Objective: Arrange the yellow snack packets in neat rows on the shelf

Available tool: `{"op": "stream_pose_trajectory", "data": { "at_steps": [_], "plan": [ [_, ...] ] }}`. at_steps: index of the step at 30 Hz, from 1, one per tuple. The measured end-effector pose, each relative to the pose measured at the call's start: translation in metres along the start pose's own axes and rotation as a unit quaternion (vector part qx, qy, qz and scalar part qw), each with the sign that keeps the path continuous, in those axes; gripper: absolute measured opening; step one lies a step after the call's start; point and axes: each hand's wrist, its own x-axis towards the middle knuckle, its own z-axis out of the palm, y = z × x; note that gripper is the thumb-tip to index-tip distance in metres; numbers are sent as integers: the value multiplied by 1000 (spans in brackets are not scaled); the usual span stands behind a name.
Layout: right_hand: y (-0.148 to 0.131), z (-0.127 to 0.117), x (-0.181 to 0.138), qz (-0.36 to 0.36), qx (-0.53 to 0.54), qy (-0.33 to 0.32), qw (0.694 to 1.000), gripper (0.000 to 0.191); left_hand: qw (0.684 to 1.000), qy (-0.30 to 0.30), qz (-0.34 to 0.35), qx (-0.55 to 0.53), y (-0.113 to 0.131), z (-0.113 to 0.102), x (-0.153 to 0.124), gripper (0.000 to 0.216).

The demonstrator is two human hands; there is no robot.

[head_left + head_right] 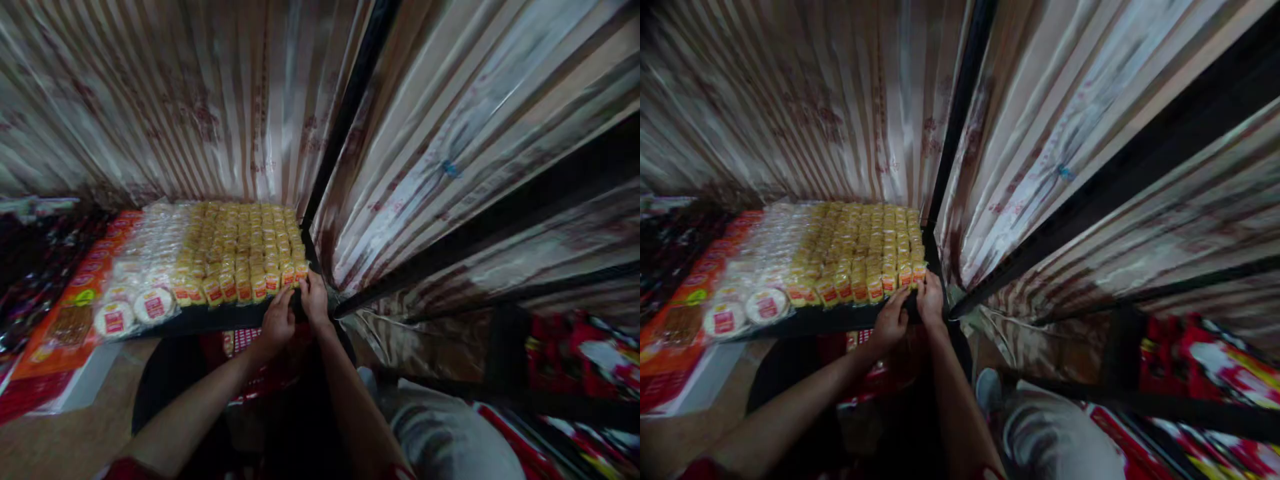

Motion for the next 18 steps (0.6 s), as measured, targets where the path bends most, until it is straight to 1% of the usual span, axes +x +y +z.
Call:
{"op": "stream_pose_trajectory", "data": {
  "at_steps": [2, 4, 8, 11, 15, 18],
  "plan": [
    [0, 2, -1, 8, 0, 6, 1000, 38, 1000, 1, 6, 7, 1, -1, -1, 51],
    [0, 3, -2, 19, 10, 11, 1000, 37, 999, 1, 26, 21, 3, -4, -1, 50],
    [1, 3, -5, 52, 60, 17, 997, 38, 993, -5, 103, 66, 13, -12, 2, 52],
    [1, 2, -6, 69, 116, 25, 991, 37, 985, -19, 147, 91, 19, -15, 9, 53],
    [2, 4, -7, 104, 167, 41, 980, 31, 973, -50, 195, 113, 13, -11, 20, 53],
    [3, 6, -8, 128, 180, 41, 974, 26, 967, -55, 211, 129, 2, -5, 22, 51]
  ]
}}
